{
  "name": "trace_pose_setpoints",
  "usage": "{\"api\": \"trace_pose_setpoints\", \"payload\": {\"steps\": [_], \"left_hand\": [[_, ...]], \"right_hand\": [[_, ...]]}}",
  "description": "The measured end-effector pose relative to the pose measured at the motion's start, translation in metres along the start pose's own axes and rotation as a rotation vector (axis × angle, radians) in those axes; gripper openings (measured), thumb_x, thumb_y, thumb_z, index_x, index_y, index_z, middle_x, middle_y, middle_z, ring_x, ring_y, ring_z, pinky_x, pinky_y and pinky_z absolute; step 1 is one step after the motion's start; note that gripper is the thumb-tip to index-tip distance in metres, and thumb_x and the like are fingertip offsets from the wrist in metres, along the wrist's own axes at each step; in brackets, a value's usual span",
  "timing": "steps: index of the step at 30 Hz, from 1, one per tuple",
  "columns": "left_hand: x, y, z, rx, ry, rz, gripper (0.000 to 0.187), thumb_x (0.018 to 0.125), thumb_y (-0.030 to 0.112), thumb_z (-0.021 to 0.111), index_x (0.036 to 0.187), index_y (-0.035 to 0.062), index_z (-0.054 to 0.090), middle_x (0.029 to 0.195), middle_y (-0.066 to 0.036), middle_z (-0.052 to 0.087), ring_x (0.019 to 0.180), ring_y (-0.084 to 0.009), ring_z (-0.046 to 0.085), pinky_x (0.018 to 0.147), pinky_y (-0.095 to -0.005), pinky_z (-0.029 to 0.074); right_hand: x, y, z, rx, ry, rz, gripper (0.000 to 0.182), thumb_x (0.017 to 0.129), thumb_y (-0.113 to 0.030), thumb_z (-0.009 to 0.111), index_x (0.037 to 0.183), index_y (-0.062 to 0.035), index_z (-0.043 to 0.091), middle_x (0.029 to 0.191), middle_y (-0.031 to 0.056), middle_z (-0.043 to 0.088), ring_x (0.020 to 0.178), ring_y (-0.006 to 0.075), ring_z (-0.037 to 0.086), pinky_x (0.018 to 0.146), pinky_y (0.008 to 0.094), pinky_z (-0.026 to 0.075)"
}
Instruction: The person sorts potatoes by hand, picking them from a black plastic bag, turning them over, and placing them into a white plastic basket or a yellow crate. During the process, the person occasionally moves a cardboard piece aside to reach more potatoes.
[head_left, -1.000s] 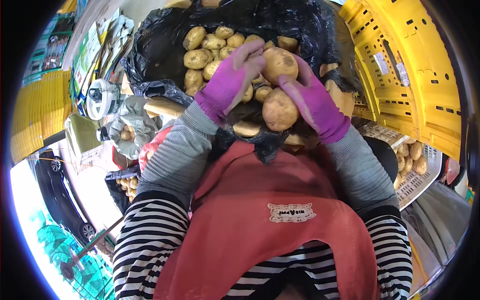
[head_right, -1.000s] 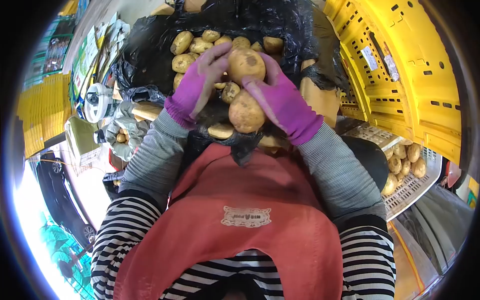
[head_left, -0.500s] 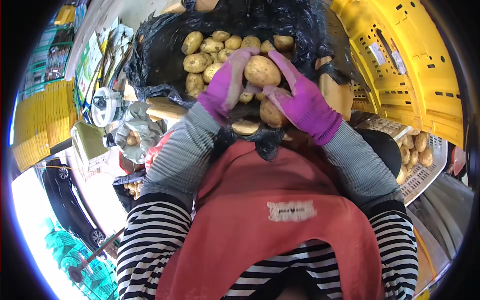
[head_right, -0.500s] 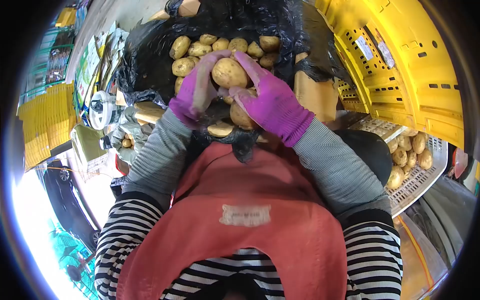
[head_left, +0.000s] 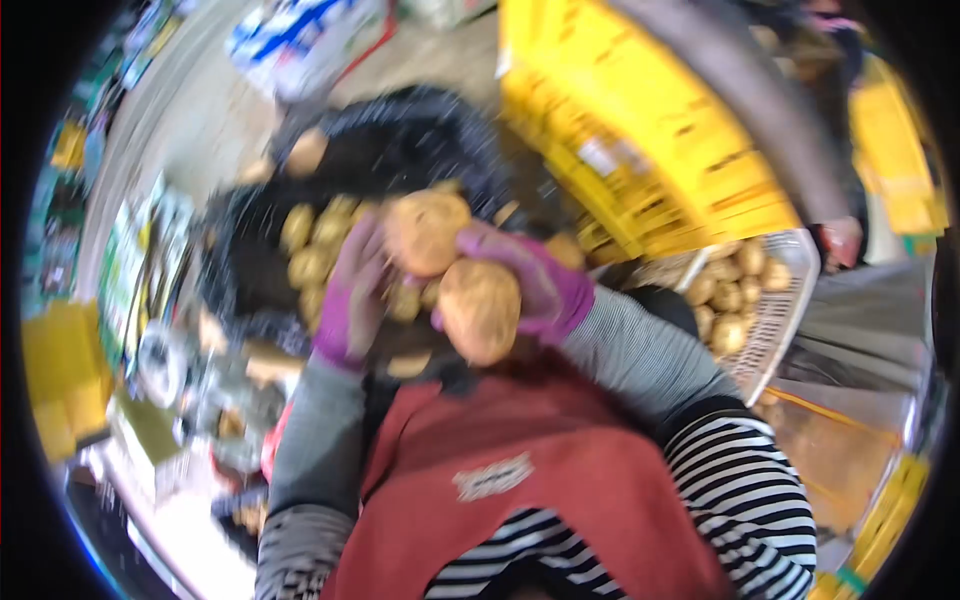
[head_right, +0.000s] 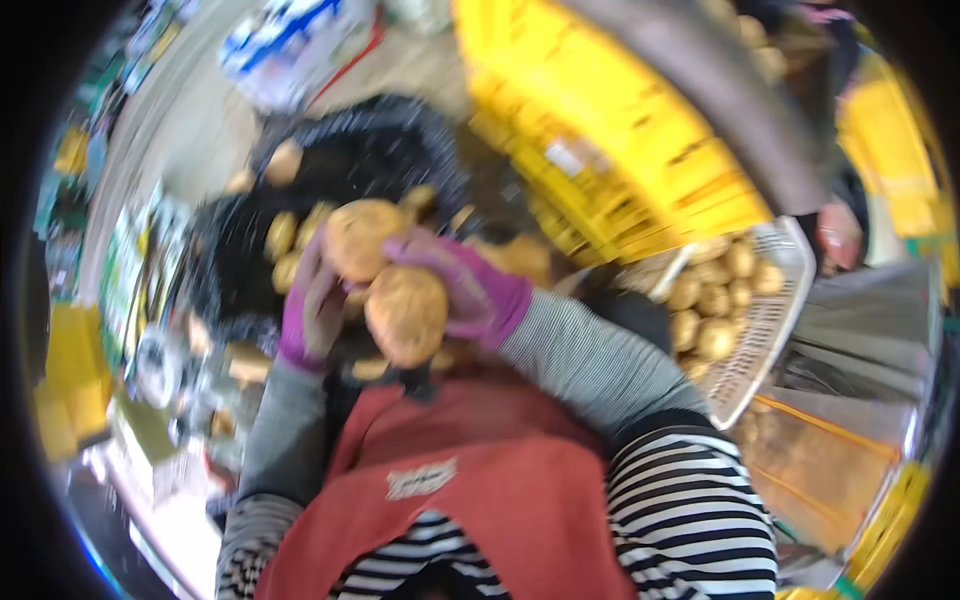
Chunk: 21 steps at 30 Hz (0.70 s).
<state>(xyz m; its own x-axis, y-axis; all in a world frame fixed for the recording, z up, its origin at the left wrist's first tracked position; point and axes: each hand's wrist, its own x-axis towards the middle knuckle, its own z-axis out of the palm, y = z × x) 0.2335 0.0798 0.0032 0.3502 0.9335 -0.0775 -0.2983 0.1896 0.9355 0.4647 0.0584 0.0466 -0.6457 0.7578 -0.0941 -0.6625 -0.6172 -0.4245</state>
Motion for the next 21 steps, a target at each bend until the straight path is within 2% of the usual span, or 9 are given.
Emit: {"api": "trace_pose_setpoints", "payload": {"steps": [3,4,5,8,11,14,15,18,21], "left_hand": [[-0.006,-0.001,-0.006,0.012,0.093,-0.033,0.074,0.095,0.036,0.058,0.152,0.0037,0.023,0.151,-0.017,0.033,0.135,-0.0288,0.039,0.112,-0.0405,0.034],[-0.005,-0.004,-0.004,0.032,0.096,-0.045,0.073,0.095,0.036,0.057,0.152,0.0038,0.023,0.152,-0.017,0.033,0.136,-0.0289,0.039,0.112,-0.0412,0.033],[-0.004,-0.010,-0.005,0.056,0.109,-0.058,0.072,0.095,0.036,0.055,0.152,0.0039,0.023,0.152,-0.018,0.033,0.137,-0.0289,0.039,0.113,-0.0418,0.031],[-0.005,-0.002,0.016,0.186,0.101,-0.071,0.069,0.096,0.033,0.053,0.151,-0.0002,0.025,0.151,-0.020,0.034,0.139,-0.0289,0.036,0.114,-0.0401,0.028],[-0.002,0.010,0.034,0.274,-0.002,0.010,0.066,0.097,0.026,0.051,0.150,-0.0027,0.024,0.151,-0.020,0.034,0.140,-0.0292,0.034,0.116,-0.0384,0.026],[-0.015,0.018,0.040,0.198,-0.070,0.093,0.065,0.099,0.024,0.051,0.152,-0.0004,0.021,0.151,-0.019,0.033,0.139,-0.0301,0.036,0.116,-0.0399,0.026],[-0.019,0.026,0.041,0.144,-0.083,0.033,0.069,0.099,0.029,0.052,0.154,0.0066,0.016,0.151,-0.017,0.034,0.135,-0.0295,0.040,0.114,-0.0425,0.030],[-0.028,0.057,0.057,-0.337,-0.062,0.052,0.064,0.097,0.045,0.052,0.149,0.0145,0.029,0.138,-0.011,0.050,0.114,-0.0227,0.055,0.097,-0.0369,0.045],[-0.056,0.061,0.015,-0.588,0.269,0.172,0.038,0.100,0.036,0.047,0.125,0.0088,0.054,0.111,-0.011,0.065,0.097,-0.0225,0.065,0.081,-0.0352,0.054]], "right_hand": [[-0.034,-0.091,0.062,-0.572,-0.146,-0.567,0.052,0.099,-0.037,0.047,0.136,0.0005,0.045,0.119,0.0192,0.061,0.104,0.0258,0.065,0.088,0.0395,0.055],[-0.043,-0.108,0.060,-0.383,-0.044,-0.497,0.069,0.097,-0.055,0.038,0.141,-0.0019,0.039,0.110,0.0237,0.064,0.074,0.0302,0.068,0.061,0.0394,0.059],[-0.046,-0.136,0.072,-0.211,-0.049,-0.717,0.045,0.102,-0.035,0.042,0.130,-0.0004,0.048,0.112,0.0165,0.064,0.101,0.0271,0.066,0.085,0.0443,0.056],[-0.055,-0.201,0.070,-0.485,0.172,-1.124,0.041,0.096,-0.028,0.053,0.125,0.0005,0.051,0.118,0.0161,0.062,0.108,0.0255,0.063,0.088,0.0394,0.056],[-0.051,-0.193,0.060,-1.452,0.702,-1.282,0.044,0.099,-0.033,0.045,0.129,-0.0016,0.050,0.130,0.0170,0.056,0.122,0.0288,0.055,0.093,0.0443,0.054],[-0.022,-0.130,0.085,-0.103,0.255,-0.776,0.052,0.100,-0.044,0.041,0.133,-0.0043,0.050,0.134,0.0138,0.055,0.126,0.0301,0.052,0.100,0.0500,0.046],[-0.006,-0.106,0.070,-0.506,0.322,-0.840,0.052,0.100,-0.043,0.042,0.133,-0.0035,0.049,0.135,0.0141,0.054,0.126,0.0296,0.052,0.101,0.0489,0.046],[0.031,-0.015,0.071,-0.621,0.195,-0.704,0.041,0.102,-0.020,0.046,0.137,0.0013,0.045,0.133,0.0161,0.053,0.125,0.0228,0.052,0.105,0.0382,0.042],[0.049,0.057,0.086,-1.758,-0.190,-0.720,0.041,0.094,-0.005,0.054,0.135,0.0025,0.049,0.138,0.0199,0.051,0.130,0.0308,0.049,0.109,0.0376,0.036]]}}
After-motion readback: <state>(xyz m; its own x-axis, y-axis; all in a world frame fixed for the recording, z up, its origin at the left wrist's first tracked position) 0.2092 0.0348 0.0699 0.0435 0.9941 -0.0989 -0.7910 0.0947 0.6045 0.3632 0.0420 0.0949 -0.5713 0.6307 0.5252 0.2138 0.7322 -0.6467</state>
